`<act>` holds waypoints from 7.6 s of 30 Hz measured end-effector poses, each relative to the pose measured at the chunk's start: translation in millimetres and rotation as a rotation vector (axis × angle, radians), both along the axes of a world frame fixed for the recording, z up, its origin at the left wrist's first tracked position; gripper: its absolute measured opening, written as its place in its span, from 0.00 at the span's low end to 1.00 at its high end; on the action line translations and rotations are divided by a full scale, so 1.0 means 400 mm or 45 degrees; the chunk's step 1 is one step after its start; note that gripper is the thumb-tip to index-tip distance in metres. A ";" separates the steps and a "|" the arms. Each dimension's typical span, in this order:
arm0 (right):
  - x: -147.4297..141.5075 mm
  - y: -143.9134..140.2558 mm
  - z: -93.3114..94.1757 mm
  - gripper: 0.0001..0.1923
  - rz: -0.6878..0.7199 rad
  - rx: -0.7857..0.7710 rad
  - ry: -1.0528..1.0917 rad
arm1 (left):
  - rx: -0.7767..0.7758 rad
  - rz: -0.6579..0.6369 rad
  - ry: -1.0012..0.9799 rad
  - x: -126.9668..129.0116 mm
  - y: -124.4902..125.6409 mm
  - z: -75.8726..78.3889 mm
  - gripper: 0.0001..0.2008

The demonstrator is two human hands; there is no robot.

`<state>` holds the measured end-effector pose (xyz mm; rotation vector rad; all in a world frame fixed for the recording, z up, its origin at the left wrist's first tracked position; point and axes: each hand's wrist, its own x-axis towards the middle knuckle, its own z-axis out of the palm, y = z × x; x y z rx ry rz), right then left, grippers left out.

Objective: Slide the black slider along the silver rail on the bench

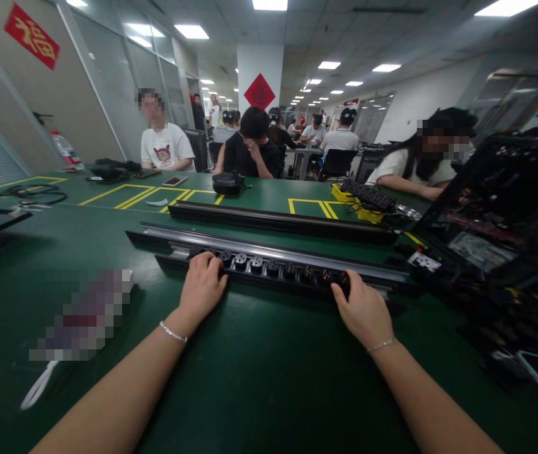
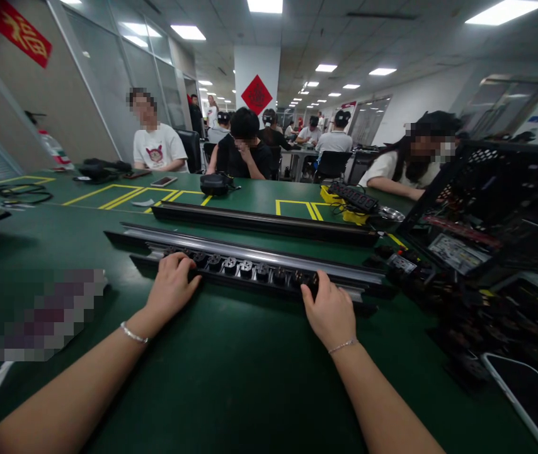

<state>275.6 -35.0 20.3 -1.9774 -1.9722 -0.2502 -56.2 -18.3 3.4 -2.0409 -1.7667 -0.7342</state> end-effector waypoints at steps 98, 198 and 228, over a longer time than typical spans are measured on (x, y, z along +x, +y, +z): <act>-0.240 0.158 -0.019 0.17 0.004 0.187 0.297 | -0.032 -0.228 0.120 0.203 0.064 0.023 0.08; -0.043 0.148 -0.037 0.23 -0.334 0.207 0.295 | -0.049 -0.290 -0.005 0.192 0.073 0.014 0.08; 0.023 0.158 -0.029 0.25 -0.404 0.158 0.551 | -0.030 -0.249 0.046 0.189 0.079 0.005 0.08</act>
